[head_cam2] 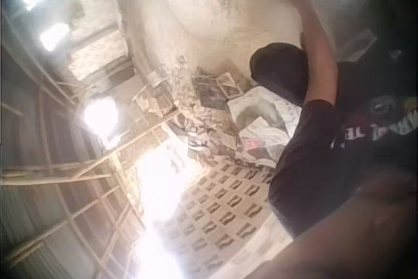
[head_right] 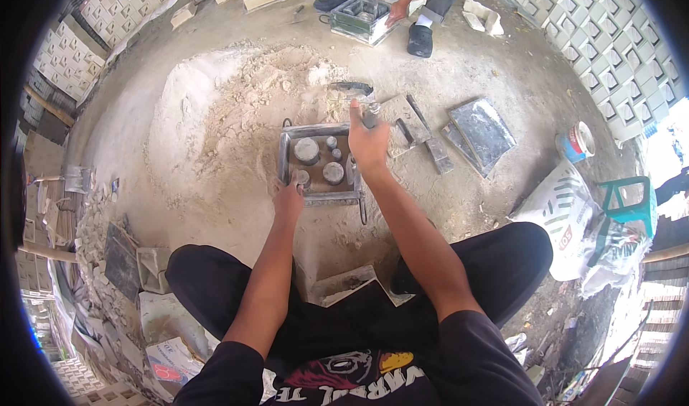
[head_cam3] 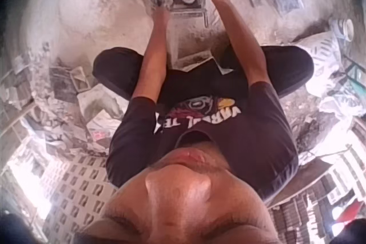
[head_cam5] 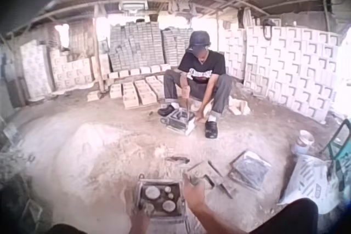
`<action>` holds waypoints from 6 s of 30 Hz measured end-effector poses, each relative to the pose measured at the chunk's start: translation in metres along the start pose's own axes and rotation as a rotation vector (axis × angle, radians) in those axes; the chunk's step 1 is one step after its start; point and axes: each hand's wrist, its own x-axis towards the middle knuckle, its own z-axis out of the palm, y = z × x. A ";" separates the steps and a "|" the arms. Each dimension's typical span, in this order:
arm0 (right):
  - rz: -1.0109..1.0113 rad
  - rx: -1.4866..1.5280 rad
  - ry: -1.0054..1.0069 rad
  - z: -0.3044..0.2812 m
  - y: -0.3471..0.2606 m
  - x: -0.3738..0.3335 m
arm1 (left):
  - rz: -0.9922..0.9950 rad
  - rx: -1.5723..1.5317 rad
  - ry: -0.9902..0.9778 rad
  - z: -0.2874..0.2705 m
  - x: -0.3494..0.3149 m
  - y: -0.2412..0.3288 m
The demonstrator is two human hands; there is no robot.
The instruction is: The person fills a metal mold with a mixture of sand and powder, levels it off, and compacts it by hand using a small tool.
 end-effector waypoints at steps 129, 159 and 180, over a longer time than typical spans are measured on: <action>-0.278 -0.241 -0.223 0.058 0.077 0.090 | -0.270 -0.342 0.195 -0.013 0.067 0.003; -0.029 -0.212 -0.222 0.040 0.039 0.060 | -0.300 -0.311 0.118 -0.026 0.062 -0.005; 0.056 -0.177 -0.119 0.041 0.055 0.057 | -0.249 -0.299 0.183 -0.016 0.063 -0.006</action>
